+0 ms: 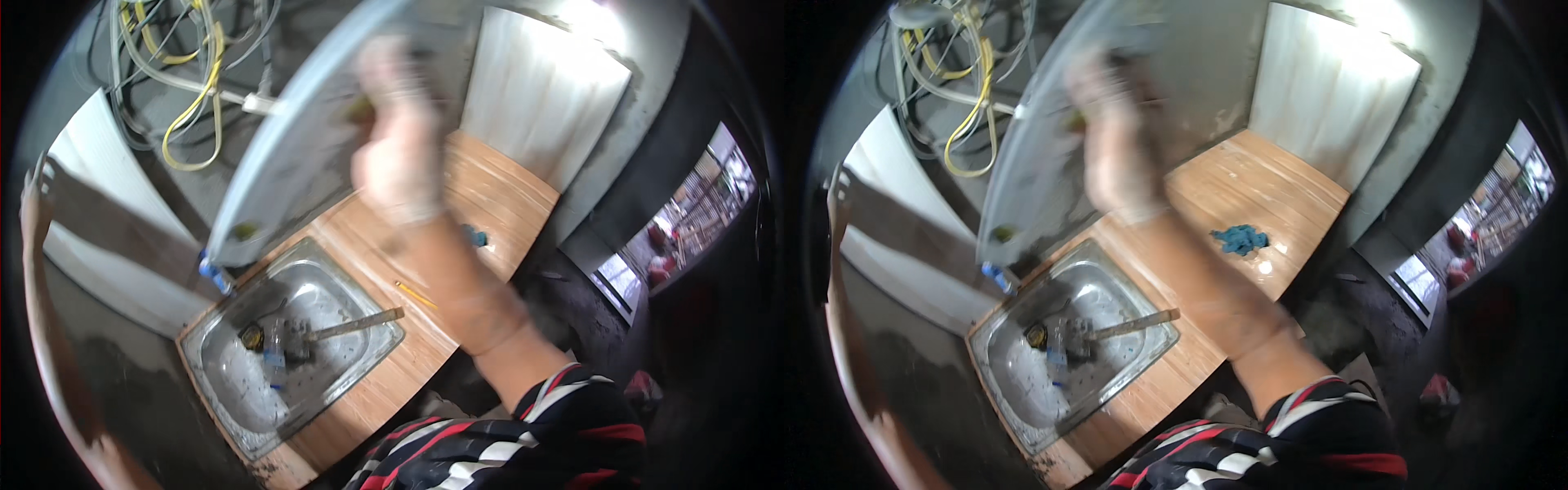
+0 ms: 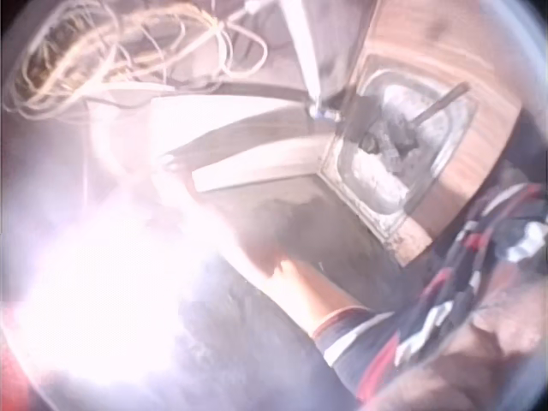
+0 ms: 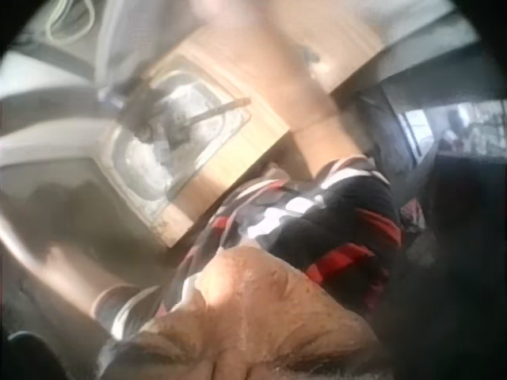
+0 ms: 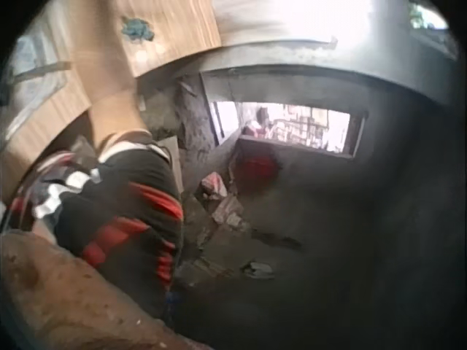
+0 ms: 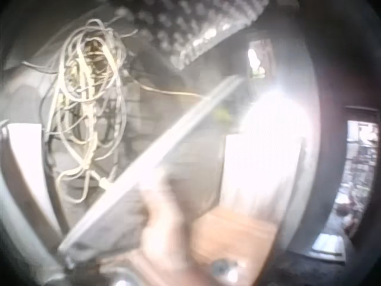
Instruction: The person uses a grinder to cut a tile on a piece of wood, then applies the tile to a wall above a sink, checking its alignment with a spirit level.
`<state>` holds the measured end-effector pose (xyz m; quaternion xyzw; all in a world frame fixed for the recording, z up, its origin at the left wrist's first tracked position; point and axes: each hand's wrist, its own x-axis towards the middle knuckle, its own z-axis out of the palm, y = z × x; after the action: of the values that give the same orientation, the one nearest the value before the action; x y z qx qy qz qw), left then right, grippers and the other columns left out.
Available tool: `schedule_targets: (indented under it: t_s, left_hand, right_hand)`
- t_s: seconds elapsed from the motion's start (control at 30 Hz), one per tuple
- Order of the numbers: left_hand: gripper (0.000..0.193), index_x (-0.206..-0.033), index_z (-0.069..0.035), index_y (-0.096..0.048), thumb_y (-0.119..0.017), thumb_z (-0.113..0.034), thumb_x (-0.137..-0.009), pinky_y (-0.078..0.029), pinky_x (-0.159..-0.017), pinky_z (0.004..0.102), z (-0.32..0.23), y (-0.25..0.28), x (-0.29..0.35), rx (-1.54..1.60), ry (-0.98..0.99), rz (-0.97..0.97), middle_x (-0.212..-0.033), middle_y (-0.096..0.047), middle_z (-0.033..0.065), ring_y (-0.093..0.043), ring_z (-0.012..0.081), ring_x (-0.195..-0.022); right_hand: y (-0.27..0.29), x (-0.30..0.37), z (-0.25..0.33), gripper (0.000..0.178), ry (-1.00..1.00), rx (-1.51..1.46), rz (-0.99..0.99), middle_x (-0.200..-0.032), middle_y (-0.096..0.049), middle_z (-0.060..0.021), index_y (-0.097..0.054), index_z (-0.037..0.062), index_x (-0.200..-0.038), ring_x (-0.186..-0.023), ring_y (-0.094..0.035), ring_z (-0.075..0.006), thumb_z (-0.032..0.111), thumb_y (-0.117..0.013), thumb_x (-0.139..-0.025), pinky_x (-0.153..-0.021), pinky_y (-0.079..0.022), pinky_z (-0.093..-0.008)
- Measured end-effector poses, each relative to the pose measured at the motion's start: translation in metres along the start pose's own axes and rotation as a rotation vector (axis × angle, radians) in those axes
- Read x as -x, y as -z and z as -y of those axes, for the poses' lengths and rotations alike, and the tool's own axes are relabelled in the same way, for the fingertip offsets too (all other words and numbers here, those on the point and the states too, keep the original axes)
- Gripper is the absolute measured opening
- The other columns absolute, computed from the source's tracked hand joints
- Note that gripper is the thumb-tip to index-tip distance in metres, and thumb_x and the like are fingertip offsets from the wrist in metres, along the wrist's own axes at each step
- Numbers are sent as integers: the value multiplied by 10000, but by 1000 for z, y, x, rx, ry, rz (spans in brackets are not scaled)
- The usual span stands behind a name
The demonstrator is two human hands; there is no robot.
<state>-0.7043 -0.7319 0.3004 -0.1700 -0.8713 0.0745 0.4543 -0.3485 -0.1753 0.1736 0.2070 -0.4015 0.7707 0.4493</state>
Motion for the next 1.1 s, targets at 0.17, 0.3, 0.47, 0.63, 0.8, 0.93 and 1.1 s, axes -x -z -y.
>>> schedule_targets:
  t_s: [0.17,0.3,0.47,0.63,0.8,0.93,1.1]
  left_hand:
    - [656,-1560,-293,-432,-653,-282,-942,-463,-1091,491,-31,9,4,69,13,68,-1214,-703,146,-472,370,-1423]
    - [751,-1565,-318,-417,-725,-253,-883,-554,-934,487,-29,46,-15,-24,0,36,-1275,-623,201,-665,396,-1108]
    - [766,-1503,-226,-499,-757,-292,-785,-564,-925,498,-119,73,28,-45,240,164,-1206,-617,212,-661,411,-1041]
    - [791,-1577,-311,-406,-732,-216,-862,-573,-897,466,-48,97,3,-230,5,-5,-1203,-603,208,-703,351,-977]
    - [822,-1573,-267,-425,-740,-194,-818,-581,-907,437,-91,63,23,-1,169,112,-1304,-573,204,-715,312,-988]
    - [831,-1567,-249,-428,-766,-218,-809,-570,-965,438,-93,62,17,-34,207,162,-1346,-561,244,-696,364,-1044]
    - [837,-1563,-245,-432,-790,-242,-807,-560,-948,445,-78,63,11,35,206,170,-1307,-585,248,-681,369,-1072]
  right_hand:
    - [176,-42,48,303,-78,247,-448,-1036,-649,-22,-641,100,-1223,-943,-634,-178,302,-670,-998,-788,-574,-383]
    - [376,-35,2,578,-304,462,-593,-1326,-614,-148,-551,-51,-1393,-1231,-598,-280,325,-719,-988,-992,-533,-472]
    - [554,1,-31,476,-524,580,-772,-1252,-643,-133,-564,-51,-1353,-1103,-658,-291,285,-654,-1029,-937,-566,-471]
    - [566,73,-149,481,-720,394,-845,-1256,-643,-155,-510,-86,-1357,-1083,-669,-305,235,-641,-1024,-937,-579,-499]
    - [637,27,-130,498,-633,599,-887,-1206,-670,-140,-521,-60,-1375,-1004,-697,-291,199,-697,-988,-857,-593,-485]
    - [630,42,-156,540,-726,515,-917,-1277,-636,-170,-493,-31,-1431,-1094,-662,-333,191,-701,-985,-865,-564,-579]
    - [635,36,-155,507,-784,368,-932,-1266,-629,-175,-510,-13,-1404,-1109,-653,-362,191,-705,-983,-840,-564,-616]
